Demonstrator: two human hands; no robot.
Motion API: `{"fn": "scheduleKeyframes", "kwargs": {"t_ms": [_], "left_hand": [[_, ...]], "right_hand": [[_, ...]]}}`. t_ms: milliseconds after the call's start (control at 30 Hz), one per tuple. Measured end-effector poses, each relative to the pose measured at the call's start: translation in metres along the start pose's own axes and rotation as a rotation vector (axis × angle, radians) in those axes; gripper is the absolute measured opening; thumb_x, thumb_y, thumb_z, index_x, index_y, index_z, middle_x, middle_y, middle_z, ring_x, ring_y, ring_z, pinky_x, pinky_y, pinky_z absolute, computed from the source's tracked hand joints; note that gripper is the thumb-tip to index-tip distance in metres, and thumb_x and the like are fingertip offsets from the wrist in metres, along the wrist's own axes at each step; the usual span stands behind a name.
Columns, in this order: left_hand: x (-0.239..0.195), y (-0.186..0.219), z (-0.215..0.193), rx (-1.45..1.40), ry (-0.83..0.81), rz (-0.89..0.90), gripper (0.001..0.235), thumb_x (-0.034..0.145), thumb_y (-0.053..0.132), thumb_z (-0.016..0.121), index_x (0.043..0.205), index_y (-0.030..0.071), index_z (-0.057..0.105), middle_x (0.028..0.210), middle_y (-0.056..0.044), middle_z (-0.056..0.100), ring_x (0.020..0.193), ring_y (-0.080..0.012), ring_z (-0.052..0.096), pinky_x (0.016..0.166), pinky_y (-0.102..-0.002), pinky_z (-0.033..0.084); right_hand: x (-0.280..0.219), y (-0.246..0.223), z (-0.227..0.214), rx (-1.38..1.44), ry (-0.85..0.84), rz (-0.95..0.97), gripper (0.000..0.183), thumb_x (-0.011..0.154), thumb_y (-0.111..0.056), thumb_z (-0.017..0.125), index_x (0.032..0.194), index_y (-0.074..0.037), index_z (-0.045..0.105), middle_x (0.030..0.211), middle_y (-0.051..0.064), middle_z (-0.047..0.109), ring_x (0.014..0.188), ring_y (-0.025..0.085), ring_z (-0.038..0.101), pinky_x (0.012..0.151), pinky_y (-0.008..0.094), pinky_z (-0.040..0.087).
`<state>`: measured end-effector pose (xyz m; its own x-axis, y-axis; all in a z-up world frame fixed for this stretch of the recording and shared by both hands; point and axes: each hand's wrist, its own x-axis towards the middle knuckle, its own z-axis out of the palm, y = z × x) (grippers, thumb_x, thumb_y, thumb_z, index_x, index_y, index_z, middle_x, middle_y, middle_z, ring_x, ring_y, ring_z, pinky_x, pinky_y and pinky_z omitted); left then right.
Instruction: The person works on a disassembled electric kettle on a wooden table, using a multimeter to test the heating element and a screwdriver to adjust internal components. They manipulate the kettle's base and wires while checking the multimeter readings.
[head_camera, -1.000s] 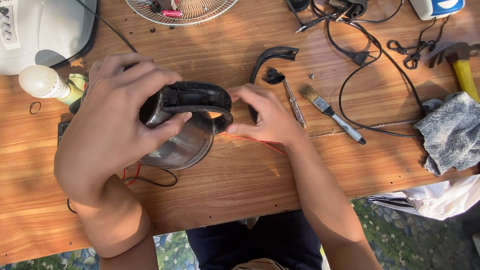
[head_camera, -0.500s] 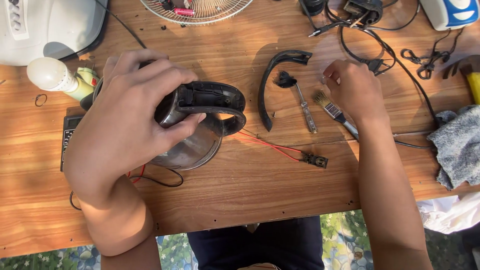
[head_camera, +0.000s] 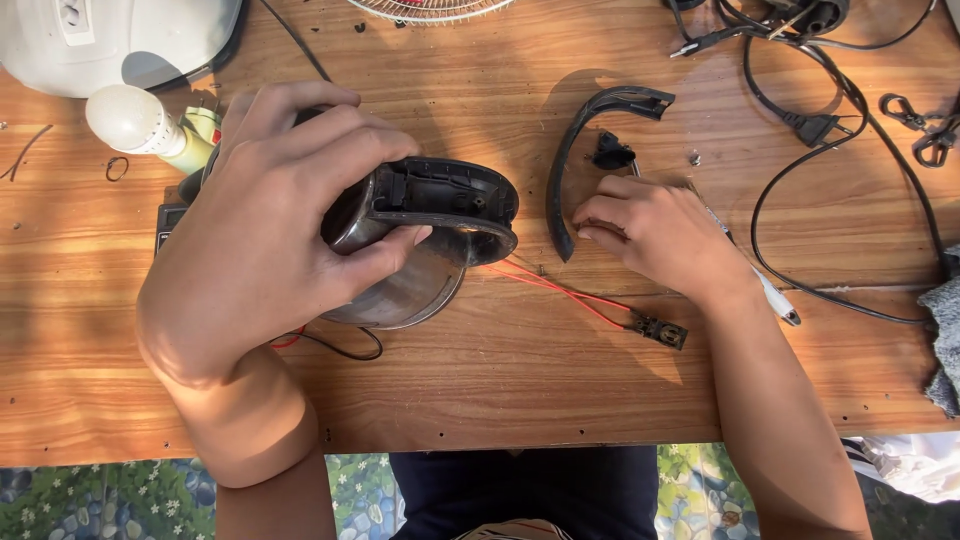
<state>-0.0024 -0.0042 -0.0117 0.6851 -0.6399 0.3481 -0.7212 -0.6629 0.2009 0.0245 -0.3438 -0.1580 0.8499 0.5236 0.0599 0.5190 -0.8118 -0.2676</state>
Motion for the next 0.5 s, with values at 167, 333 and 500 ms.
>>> {"fn": "scheduleKeyframes", "kwargs": {"t_ms": [167,333,500], "left_hand": [[0.000,0.000,-0.001,-0.027,-0.010,0.012,0.039,0.093,0.026,0.080,0.123,0.006,0.068,0.114,-0.005,0.068,0.121,-0.0376,0.049,0.100,-0.048,0.039],[-0.001,-0.001,-0.001,-0.024,-0.006,0.017,0.039,0.093,0.024,0.079,0.124,0.006,0.066,0.115,-0.005,0.068,0.123,-0.0387,0.049,0.100,-0.049,0.038],[-0.003,-0.002,0.001,-0.001,0.000,-0.002,0.040,0.091,0.027,0.081,0.124,0.009,0.066,0.113,-0.001,0.067,0.121,-0.0376,0.049,0.096,-0.052,0.034]], "right_hand": [[0.002,-0.003,0.006,-0.072,-0.033,0.023,0.012,0.102,-0.031,0.062,0.102,-0.022,0.070,0.097,-0.004,0.063,0.075,0.034,0.065,0.050,0.051,0.047],[-0.003,-0.006,0.004,-0.019,0.102,-0.059,0.007,0.096,-0.012,0.062,0.103,-0.015,0.065,0.097,0.000,0.067,0.071,0.030,0.064,0.047,0.047,0.045],[-0.007,-0.020,-0.014,0.227,0.255,-0.150,0.012,0.097,0.001,0.067,0.105,-0.008,0.068,0.090,0.003,0.066,0.065,0.014,0.059,0.064,0.030,0.046]]}}
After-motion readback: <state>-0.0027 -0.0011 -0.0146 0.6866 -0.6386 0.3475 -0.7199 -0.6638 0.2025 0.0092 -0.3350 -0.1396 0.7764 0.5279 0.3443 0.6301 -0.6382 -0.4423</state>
